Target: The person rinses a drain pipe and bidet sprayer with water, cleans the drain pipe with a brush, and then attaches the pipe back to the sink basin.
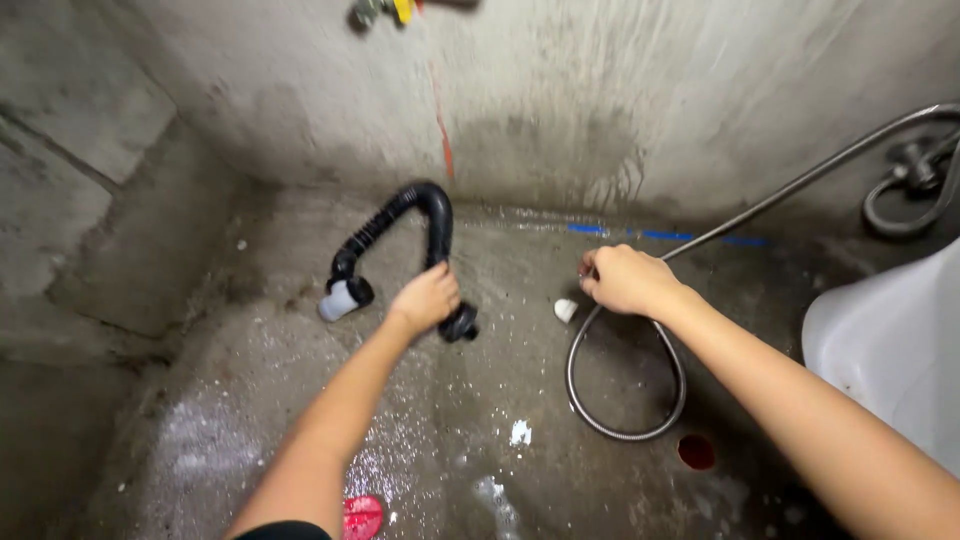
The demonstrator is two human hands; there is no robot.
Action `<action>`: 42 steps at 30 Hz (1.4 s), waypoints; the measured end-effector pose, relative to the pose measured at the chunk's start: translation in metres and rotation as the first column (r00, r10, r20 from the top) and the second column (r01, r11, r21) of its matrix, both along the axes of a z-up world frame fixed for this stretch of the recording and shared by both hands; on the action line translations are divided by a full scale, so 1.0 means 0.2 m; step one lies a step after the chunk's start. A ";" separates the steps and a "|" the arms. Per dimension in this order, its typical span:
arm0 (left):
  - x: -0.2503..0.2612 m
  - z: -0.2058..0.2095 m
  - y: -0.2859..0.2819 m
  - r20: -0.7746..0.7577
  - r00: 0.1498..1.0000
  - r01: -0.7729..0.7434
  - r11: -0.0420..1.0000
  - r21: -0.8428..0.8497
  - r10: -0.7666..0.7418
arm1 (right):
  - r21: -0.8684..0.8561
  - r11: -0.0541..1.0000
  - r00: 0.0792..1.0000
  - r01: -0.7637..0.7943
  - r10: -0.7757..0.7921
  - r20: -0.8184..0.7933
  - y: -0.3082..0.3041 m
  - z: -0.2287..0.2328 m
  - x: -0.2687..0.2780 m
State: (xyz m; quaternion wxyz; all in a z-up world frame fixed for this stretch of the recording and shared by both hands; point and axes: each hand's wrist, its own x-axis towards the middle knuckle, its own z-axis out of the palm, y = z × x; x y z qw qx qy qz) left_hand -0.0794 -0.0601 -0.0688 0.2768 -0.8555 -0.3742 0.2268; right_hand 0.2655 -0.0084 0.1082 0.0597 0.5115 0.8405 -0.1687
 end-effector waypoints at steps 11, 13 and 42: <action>-0.05 0.60 -0.05 0.875 0.485 0.010 1.000 -0.001 -0.004 | -0.120 0.975 0.815 -0.187 0.086 -0.573 0.26 -0.31 -0.02; -0.11 0.61 -0.10 0.905 0.425 -0.026 1.000 0.015 -0.002 | -0.135 0.958 0.772 -0.253 0.116 -0.625 0.29 -0.28 -0.03; -0.38 0.55 -0.17 0.538 0.796 -0.295 0.954 -0.053 0.277 | -0.009 0.968 0.782 -0.251 0.197 -0.591 0.51 -0.12 -0.18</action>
